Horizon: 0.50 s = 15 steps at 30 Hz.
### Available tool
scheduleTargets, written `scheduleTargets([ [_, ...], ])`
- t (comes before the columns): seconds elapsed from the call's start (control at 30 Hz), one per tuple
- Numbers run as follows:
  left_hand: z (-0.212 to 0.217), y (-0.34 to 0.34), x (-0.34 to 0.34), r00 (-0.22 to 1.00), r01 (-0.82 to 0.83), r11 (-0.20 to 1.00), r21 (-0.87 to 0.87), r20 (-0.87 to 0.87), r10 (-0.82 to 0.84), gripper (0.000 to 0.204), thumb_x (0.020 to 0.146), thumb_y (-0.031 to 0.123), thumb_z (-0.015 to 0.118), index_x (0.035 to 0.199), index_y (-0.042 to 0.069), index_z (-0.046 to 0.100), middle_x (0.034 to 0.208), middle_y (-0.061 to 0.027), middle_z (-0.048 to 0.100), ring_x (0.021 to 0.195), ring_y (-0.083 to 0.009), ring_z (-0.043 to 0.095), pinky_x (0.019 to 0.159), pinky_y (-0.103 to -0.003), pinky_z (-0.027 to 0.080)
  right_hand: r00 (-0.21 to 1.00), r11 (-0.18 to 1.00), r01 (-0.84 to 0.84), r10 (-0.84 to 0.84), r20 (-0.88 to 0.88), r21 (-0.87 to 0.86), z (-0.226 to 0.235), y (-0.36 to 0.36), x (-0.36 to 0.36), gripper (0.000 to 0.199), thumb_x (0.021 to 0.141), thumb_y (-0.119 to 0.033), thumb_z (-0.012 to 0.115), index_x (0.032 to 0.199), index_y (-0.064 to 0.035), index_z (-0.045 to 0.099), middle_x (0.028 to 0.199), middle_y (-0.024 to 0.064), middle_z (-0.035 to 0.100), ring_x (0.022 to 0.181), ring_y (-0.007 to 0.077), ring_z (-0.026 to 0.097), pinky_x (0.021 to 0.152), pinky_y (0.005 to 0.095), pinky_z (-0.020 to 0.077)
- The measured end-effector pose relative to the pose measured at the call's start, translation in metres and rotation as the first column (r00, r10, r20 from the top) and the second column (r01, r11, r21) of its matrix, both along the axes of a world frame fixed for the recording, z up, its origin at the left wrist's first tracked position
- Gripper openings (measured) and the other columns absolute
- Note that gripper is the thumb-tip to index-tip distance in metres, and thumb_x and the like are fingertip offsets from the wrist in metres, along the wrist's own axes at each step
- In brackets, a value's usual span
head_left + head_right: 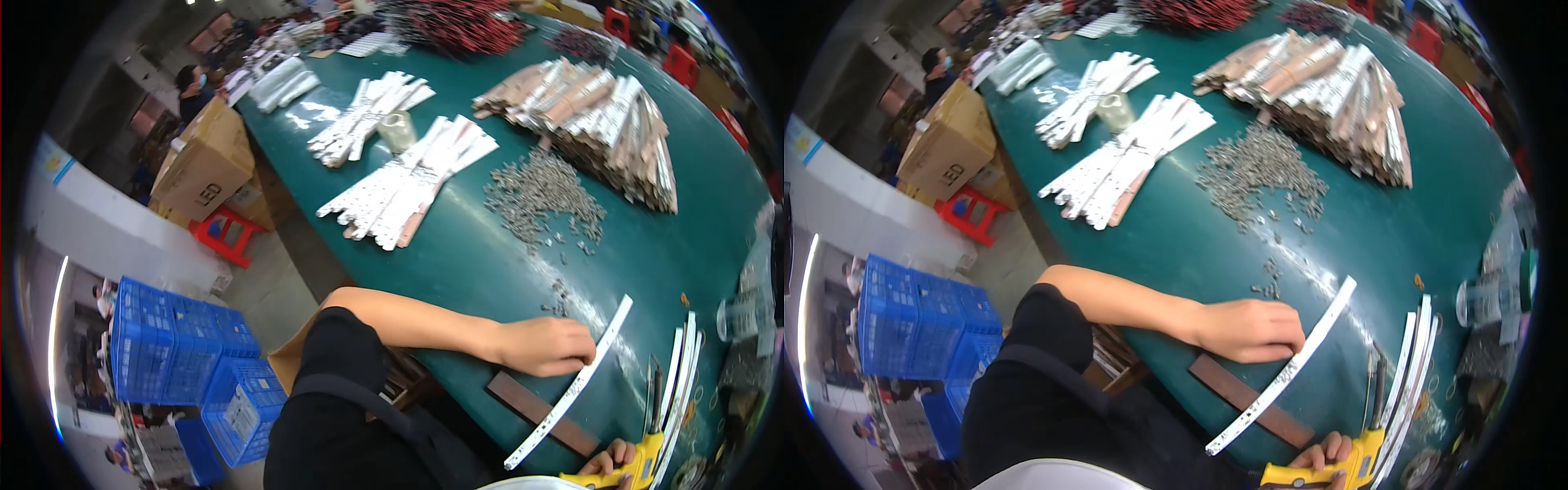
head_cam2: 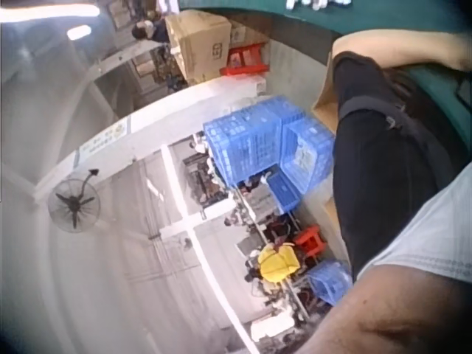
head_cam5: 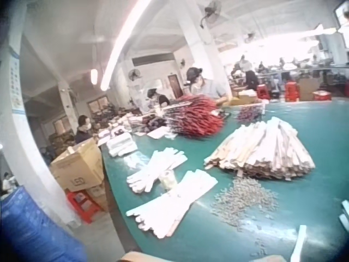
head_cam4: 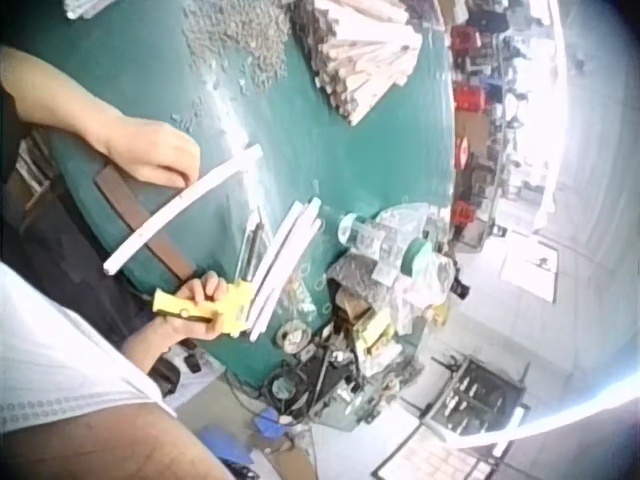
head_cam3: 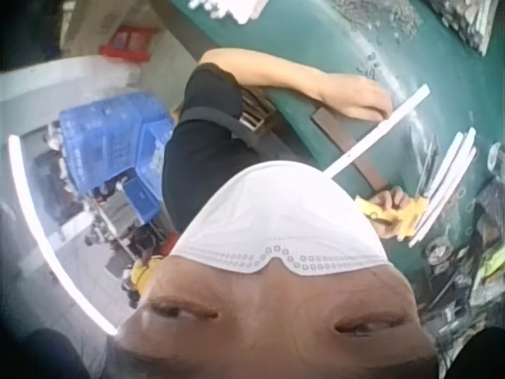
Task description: The person solders small components onto LED light strips using a soldering gun, secures a bundle of the strips together with a rubber band by hand, and solders components onto additional LED strips.
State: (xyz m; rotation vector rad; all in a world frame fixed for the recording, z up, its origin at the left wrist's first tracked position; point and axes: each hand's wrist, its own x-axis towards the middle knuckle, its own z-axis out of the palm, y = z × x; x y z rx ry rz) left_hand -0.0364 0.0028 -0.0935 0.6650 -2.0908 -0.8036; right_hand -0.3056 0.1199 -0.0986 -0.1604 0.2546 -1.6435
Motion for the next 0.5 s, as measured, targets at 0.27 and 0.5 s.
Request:
scheduleTargets([
  [0.27, 0.005, -0.007, 0.000, 0.998, -0.055, 0.996, 0.077, 0.041, 0.052, 0.016, 0.081, -0.002, 0.066, 0.097, 0.004, 0.066, 0.094, -0.0094, 0.066, 0.085, -0.0258, 0.065, 0.075, -0.033, 0.053, 0.926, 0.991, 0.124, -0.094, -0.365, 0.058, 0.024, 0.033, 0.009, 0.074, 0.078, -0.008, 0.064, 0.140, 0.0017, 0.024, 0.094, 0.0128, 0.040, 0.087, 0.0183, 0.037, 0.057, 0.0264, 0.0475],
  [0.5, 0.005, -0.007, -0.006, 0.986, -0.067, 0.998, 0.015, 0.151, 0.064, 0.020, 0.076, -0.006, 0.069, 0.094, 0.003, 0.065, 0.091, -0.0092, 0.065, 0.080, -0.0236, 0.063, 0.072, -0.032, 0.052, 0.706, 0.963, 0.225, -0.055, -0.707, 0.150, 0.044, 0.041, 0.034, 0.092, 0.069, -0.020, 0.071, 0.144, 0.0035, 0.024, 0.074, 0.0195, 0.060, 0.050, 0.0234, 0.056, 0.047, 0.0282, 0.0496],
])
